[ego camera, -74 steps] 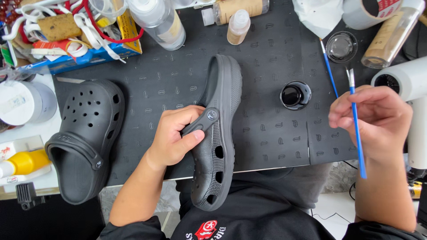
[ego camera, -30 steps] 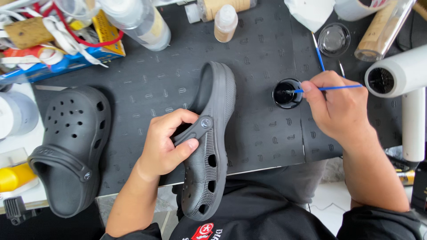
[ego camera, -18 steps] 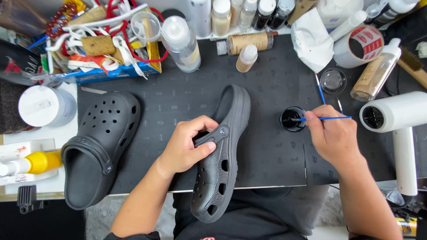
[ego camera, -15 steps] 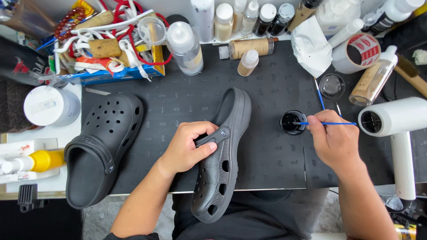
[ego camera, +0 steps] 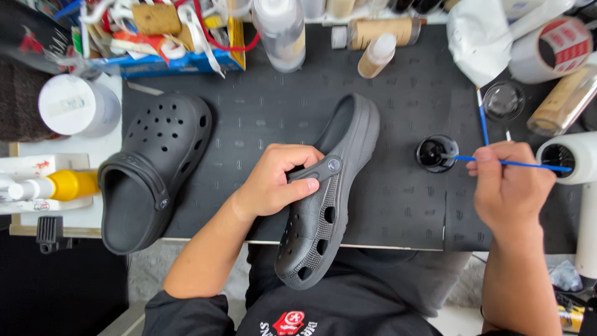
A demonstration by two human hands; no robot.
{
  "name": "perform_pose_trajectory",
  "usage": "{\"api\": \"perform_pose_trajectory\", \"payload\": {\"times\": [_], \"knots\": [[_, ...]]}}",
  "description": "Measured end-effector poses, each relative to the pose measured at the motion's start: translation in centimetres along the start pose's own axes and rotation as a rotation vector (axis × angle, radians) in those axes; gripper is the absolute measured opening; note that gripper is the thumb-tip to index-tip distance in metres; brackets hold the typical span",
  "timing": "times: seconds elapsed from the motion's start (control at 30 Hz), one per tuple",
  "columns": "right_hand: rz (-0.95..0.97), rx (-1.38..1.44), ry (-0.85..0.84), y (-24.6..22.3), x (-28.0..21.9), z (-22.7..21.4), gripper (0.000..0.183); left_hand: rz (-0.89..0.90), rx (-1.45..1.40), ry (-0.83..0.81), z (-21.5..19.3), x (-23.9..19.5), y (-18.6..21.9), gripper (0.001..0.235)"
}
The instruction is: The person applies black liquid to the side of a black clog using a small brush, then uses a hair dryer to dry the treated area while holding the shoe.
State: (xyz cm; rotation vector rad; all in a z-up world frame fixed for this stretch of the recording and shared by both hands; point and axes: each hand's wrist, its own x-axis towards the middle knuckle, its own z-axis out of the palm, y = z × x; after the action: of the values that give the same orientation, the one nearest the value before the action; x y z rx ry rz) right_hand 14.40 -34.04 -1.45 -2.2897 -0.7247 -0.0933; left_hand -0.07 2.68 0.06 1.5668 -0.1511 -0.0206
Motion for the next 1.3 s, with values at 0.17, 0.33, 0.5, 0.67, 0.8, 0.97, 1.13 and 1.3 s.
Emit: {"api": "perform_pose_trajectory", "payload": {"times": [0.17,0.33,0.5,0.67,0.8,0.97,1.13,1.3], "knots": [[-0.036,0.023,0.005,0.0,0.1,0.2,0.022,0.091,0.011,-0.037,-0.1,0.2,0.3,0.029],[-0.044,0.116,0.040,-0.3,0.2,0.2,0.025,0.079,0.027,-0.044,-0.1,0.4,0.5,0.031],[-0.036,0.240,0.088,1.1,-0.8,0.3,0.025,0.034,0.027,-0.036,-0.1,0.3,0.3,0.031],[-0.006,0.360,0.162,3.2,-3.5,0.4,0.033,0.039,0.047,-0.016,-0.1,0.5,0.0,0.031],[-0.001,0.565,0.259,3.7,-5.8,0.6,0.040,0.065,0.065,-0.009,-0.1,0.3,-0.2,0.031],[-0.125,0.632,0.436,-0.8,-8.6,1.4,0.040,0.070,0.094,0.003,0.0,0.4,-0.3,0.031],[-0.052,0.672,0.547,-3.7,-7.9,2.6,0.036,0.043,0.079,0.000,0.0,0.3,-0.3,0.033],[-0.092,0.791,0.497,-6.5,-6.6,3.7,0.032,0.056,0.064,-0.005,-0.1,0.4,-0.2,0.034]]}}
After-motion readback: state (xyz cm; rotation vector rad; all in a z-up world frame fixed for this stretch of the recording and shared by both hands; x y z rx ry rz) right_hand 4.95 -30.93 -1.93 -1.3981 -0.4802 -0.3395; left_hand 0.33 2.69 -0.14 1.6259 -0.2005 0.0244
